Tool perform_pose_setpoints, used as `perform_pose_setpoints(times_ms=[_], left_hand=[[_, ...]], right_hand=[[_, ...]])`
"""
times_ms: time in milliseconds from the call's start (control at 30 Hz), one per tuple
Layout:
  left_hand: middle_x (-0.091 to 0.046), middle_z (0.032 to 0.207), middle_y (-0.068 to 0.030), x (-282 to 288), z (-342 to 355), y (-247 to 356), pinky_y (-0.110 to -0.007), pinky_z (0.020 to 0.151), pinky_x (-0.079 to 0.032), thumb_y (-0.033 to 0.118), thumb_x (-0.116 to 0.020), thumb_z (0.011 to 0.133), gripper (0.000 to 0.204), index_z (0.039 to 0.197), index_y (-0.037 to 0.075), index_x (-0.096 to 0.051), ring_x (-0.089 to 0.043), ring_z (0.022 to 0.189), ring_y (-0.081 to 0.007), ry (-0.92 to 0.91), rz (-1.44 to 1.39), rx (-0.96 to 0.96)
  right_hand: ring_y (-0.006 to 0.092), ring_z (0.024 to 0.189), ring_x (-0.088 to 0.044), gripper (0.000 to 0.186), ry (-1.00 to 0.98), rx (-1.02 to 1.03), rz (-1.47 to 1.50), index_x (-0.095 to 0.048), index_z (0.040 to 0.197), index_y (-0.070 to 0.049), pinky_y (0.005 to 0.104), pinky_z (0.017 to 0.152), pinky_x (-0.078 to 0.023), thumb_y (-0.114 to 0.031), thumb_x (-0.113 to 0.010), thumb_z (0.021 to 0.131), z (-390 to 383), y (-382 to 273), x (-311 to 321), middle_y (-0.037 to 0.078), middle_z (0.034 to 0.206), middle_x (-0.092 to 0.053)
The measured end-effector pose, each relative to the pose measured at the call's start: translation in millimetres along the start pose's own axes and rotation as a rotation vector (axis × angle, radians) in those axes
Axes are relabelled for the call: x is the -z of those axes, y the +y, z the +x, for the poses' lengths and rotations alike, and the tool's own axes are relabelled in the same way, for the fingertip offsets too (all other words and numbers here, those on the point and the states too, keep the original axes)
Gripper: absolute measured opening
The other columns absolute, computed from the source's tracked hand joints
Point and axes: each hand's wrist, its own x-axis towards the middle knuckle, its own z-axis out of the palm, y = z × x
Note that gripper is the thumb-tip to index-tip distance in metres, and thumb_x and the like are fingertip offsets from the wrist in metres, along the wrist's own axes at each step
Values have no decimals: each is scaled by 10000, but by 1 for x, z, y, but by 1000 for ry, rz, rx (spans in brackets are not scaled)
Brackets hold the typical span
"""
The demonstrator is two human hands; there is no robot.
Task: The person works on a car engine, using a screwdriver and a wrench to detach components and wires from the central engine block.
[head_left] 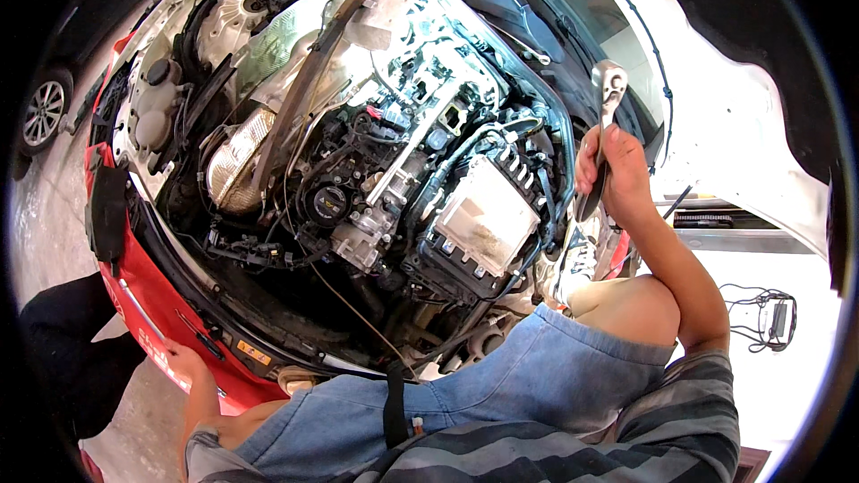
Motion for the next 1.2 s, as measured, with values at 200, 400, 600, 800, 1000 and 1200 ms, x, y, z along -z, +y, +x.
perform_pose_setpoints(times_ms=[200, 400, 600, 800, 1000, 1200], left_hand=[[-522, 741, -51, 51, -32, 29, -318, 589, -378, 353, -415, 1042, 404, 883, 3, -541, -487, 664, -168, -119, -304, -342], [-343, 570, 23, 92, -67, 209, -267, 472, -259, 110, -487, 988, 251, 754, 20, -487, -316, 520, -64, -825, -444, -894], [-445, 555, -151, 80, -123, 322, -357, 502, -388, 181, -602, 938, 245, 778, 4, -547, -456, 477, -283, -1095, -376, -1305], [-451, 548, -139, 74, -132, 333, -358, 492, -381, 192, -578, 957, 256, 777, 11, -554, -452, 469, -274, -1125, -427, -1344], [-379, 537, -76, 77, -145, 353, -337, 473, -326, 289, -532, 985, 372, 743, 8, -498, -362, 486, -184, -1178, -427, -1381], [-396, 549, -54, 78, -130, 370, -332, 491, -337, 339, -525, 998, 429, 739, -3, -512, -350, 526, -129, -1374, -368, -1400]], right_hand=[[104, 490, -404, 604, 11, -20, 199, -495, 996, -57, 273, 526, -409, -629, -303, 972, 14, -8, -17, -4, 607, -386], [67, 430, -285, 678, -203, -286, 199, -517, 916, -64, 224, 412, -277, -671, -222, 971, 16, -28, -35, -41, 546, -294], [65, 421, -286, 666, -345, -266, 145, -582, 884, 1, 235, 408, -242, -616, -350, 983, 8, -34, -47, -35, 520, -340], [39, 425, -268, 662, -327, -260, 77, -597, 829, 2, 231, 404, -215, -608, -390, 978, 2, -32, -38, -55, 526, -335], [35, 431, -263, 660, -337, -213, 65, -604, 836, 9, 230, 404, -206, -601, -396, 980, -1, -29, -30, -60, 529, -330], [38, 434, -294, 641, -339, -88, -51, -625, 857, 10, 218, 411, -227, -577, -403, 991, -2, -23, -30, -53, 531, -365]])
